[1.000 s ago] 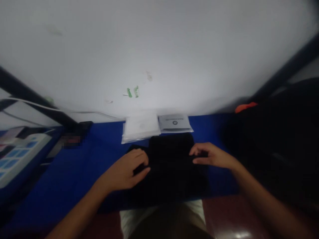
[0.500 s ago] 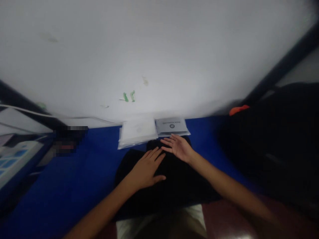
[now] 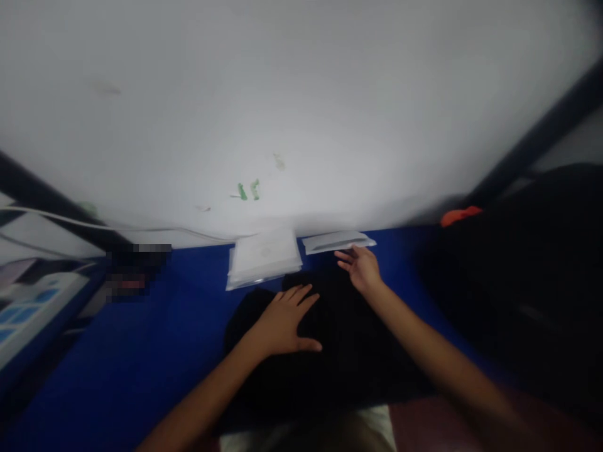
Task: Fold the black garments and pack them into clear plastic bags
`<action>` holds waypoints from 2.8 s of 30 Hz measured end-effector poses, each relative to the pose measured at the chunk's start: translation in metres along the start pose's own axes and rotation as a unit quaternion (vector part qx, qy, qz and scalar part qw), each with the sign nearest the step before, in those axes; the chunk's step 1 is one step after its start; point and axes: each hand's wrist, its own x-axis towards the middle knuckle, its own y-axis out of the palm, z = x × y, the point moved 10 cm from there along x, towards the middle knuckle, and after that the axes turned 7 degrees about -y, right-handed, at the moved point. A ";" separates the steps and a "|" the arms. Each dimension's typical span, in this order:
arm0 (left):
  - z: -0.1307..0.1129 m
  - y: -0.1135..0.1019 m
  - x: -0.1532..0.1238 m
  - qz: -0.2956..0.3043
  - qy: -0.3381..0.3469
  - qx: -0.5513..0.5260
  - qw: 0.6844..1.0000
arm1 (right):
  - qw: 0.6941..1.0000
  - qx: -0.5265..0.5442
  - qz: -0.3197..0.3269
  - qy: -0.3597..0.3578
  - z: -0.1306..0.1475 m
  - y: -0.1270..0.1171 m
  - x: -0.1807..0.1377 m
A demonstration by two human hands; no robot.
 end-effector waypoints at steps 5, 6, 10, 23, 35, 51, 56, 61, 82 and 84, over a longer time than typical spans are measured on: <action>0.018 -0.034 0.011 -0.051 -0.016 -0.215 0.975 | 0.994 0.003 -0.046 -0.101 0.043 -0.021 0.000; 0.030 -0.040 0.012 -0.078 -0.039 -0.293 0.952 | 0.993 0.000 -0.048 -0.105 0.048 -0.024 -0.002; 0.069 -0.036 0.009 -0.124 -0.112 -0.599 0.783 | 0.991 -0.118 0.060 -0.010 0.037 -0.010 -0.022; 0.032 -0.008 0.001 0.036 -0.106 -0.504 0.857 | 0.833 -0.330 0.430 0.107 -0.035 0.051 -0.106; 0.070 -0.053 -0.014 -0.092 -0.116 -0.444 0.884 | 0.769 -0.375 0.517 0.042 -0.013 0.060 -0.114; 0.104 -0.073 -0.034 -0.139 -0.162 -0.494 0.843 | 0.675 -0.329 0.618 0.233 -0.009 0.039 -0.132; 0.097 -0.070 -0.031 -0.134 -0.150 -0.490 0.848 | 0.767 -0.291 0.565 0.089 0.008 0.063 -0.115; 0.072 -0.056 -0.021 -0.091 -0.123 -0.480 0.864 | 0.743 -0.304 0.593 0.060 0.001 0.068 -0.123; 0.053 -0.042 -0.011 -0.080 -0.058 -0.717 0.690 | 0.885 -0.210 0.414 0.049 -0.006 0.050 -0.087; 0.030 -0.021 -0.007 0.024 -0.058 -0.662 0.747 | 0.908 -0.209 0.362 0.022 -0.007 0.045 -0.078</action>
